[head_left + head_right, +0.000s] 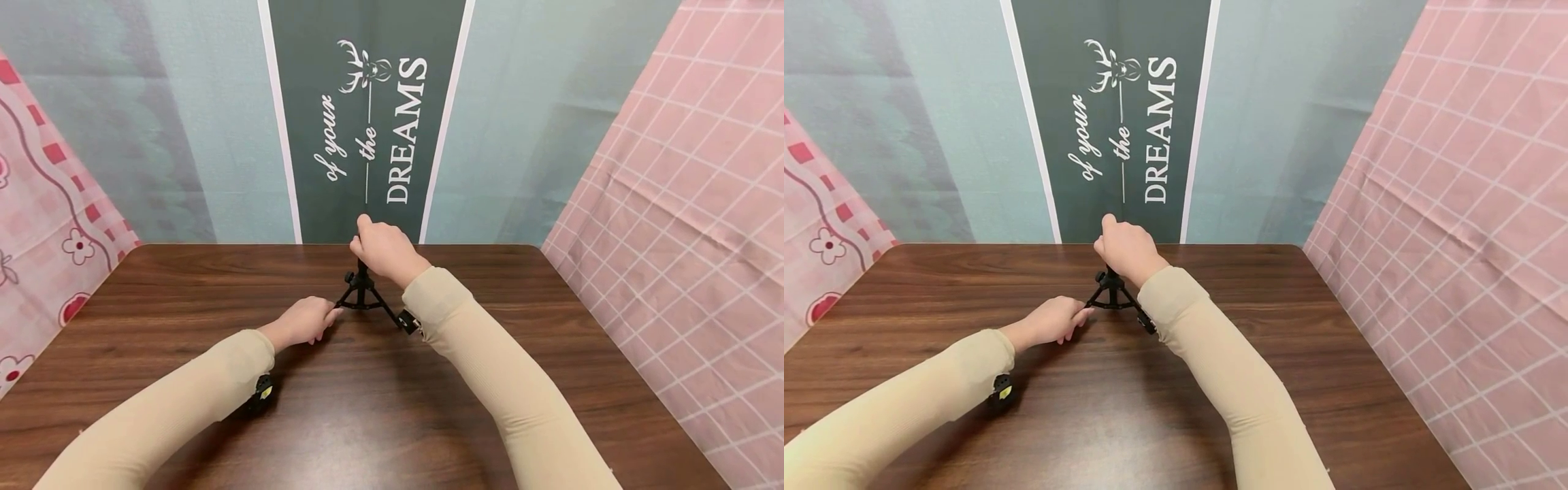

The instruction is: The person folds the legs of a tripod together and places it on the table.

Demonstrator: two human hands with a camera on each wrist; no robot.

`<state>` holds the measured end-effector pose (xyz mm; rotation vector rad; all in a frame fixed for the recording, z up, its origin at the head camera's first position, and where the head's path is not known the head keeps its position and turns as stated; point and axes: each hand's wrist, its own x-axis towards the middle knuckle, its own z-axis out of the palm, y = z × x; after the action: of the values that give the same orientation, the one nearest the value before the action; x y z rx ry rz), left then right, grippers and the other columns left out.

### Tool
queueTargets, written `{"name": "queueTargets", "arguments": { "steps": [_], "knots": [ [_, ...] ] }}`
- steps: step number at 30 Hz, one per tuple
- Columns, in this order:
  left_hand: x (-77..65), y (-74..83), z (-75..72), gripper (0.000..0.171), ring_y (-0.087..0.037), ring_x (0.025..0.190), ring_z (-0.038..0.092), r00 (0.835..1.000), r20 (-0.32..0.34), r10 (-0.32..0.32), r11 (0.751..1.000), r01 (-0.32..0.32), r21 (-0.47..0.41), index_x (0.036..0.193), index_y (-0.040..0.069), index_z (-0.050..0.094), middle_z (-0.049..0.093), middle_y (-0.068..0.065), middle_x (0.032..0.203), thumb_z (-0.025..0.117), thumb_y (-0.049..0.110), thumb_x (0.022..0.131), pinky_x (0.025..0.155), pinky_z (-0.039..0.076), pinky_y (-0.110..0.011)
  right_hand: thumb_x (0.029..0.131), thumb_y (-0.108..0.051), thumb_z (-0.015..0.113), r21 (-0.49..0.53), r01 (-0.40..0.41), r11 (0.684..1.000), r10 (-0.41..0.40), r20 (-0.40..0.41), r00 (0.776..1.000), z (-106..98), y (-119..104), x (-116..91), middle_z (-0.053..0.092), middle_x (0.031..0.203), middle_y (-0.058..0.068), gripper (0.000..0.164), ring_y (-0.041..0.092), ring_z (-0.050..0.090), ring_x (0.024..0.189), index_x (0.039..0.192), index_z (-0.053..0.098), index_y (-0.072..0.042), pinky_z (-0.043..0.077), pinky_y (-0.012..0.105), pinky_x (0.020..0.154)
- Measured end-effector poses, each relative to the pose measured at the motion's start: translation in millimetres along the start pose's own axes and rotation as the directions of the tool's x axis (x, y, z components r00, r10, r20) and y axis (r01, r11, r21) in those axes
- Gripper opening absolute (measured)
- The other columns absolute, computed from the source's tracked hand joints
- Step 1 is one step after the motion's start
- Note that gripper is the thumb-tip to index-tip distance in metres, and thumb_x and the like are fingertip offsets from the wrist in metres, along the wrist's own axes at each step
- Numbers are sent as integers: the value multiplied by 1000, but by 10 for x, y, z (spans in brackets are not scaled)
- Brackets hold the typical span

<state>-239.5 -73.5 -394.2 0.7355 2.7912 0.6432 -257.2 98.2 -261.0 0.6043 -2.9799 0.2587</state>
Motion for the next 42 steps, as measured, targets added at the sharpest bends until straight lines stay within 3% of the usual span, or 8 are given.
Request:
{"name": "queueTargets", "arguments": {
  "steps": [19,25,28,32,34,37,40,42],
  "knots": [
    [35,-6,0,30,-15,41,53,999,16,32,991,-29,-133,83,6,63,53,-1,51,46,25,99,59,49,-27,98,-22,38,5,-23,1000,23,-11,1000,-29,-19,-83,50,65,7,17,21,52,52,92,41,-7,40,29,51],
    [67,-21,-17,29,-16,41,54,997,74,26,973,-9,-230,93,4,68,55,-3,52,47,24,99,49,49,-29,98,-23,39,-7,-26,1000,26,-2,1000,-22,-20,-88,51,65,7,17,21,53,53,93,41,-7,41,29,53],
    [40,-16,-71,29,-15,48,56,996,90,20,983,-3,-183,88,5,69,59,-5,58,49,24,98,50,48,-30,98,-23,39,-13,-15,1000,15,-3,1000,-10,-27,-87,51,64,7,17,21,53,53,93,41,-7,41,29,53],
    [-13,20,-150,35,-12,48,46,999,45,29,998,-27,-48,62,11,56,50,-1,55,55,21,95,51,39,-27,98,-22,39,-17,-2,1000,2,-12,1000,4,-42,-73,51,63,7,16,22,53,51,92,40,-7,40,29,52],
    [-16,39,-171,34,-11,52,48,999,39,19,995,-16,-94,62,10,55,53,0,59,55,17,95,53,41,-27,98,-22,38,-22,-4,1000,4,-11,1000,-4,-42,-71,51,63,7,16,22,53,51,92,40,-7,40,29,52],
    [12,28,-153,26,-12,58,56,995,98,-31,932,64,-356,78,-1,63,61,-5,69,49,11,97,55,48,-27,98,-22,38,-33,-12,999,12,-14,1000,-21,-38,-70,51,64,7,16,21,53,52,93,40,-7,41,30,53],
    [13,-9,-100,29,-12,70,60,981,181,-67,754,169,-635,110,-9,59,63,-10,90,41,11,99,62,50,-27,98,-23,39,-32,-24,999,24,-10,1000,-20,-35,-74,52,65,7,16,22,54,54,93,41,-7,42,31,54],
    [-3,-33,-55,35,-13,75,58,971,223,-87,629,227,-743,119,-11,53,61,-11,96,36,12,100,66,48,-26,97,-23,39,-26,-28,999,27,-6,1000,-5,-32,-76,52,66,7,16,22,54,55,93,41,-7,42,31,55]
  ]
}}
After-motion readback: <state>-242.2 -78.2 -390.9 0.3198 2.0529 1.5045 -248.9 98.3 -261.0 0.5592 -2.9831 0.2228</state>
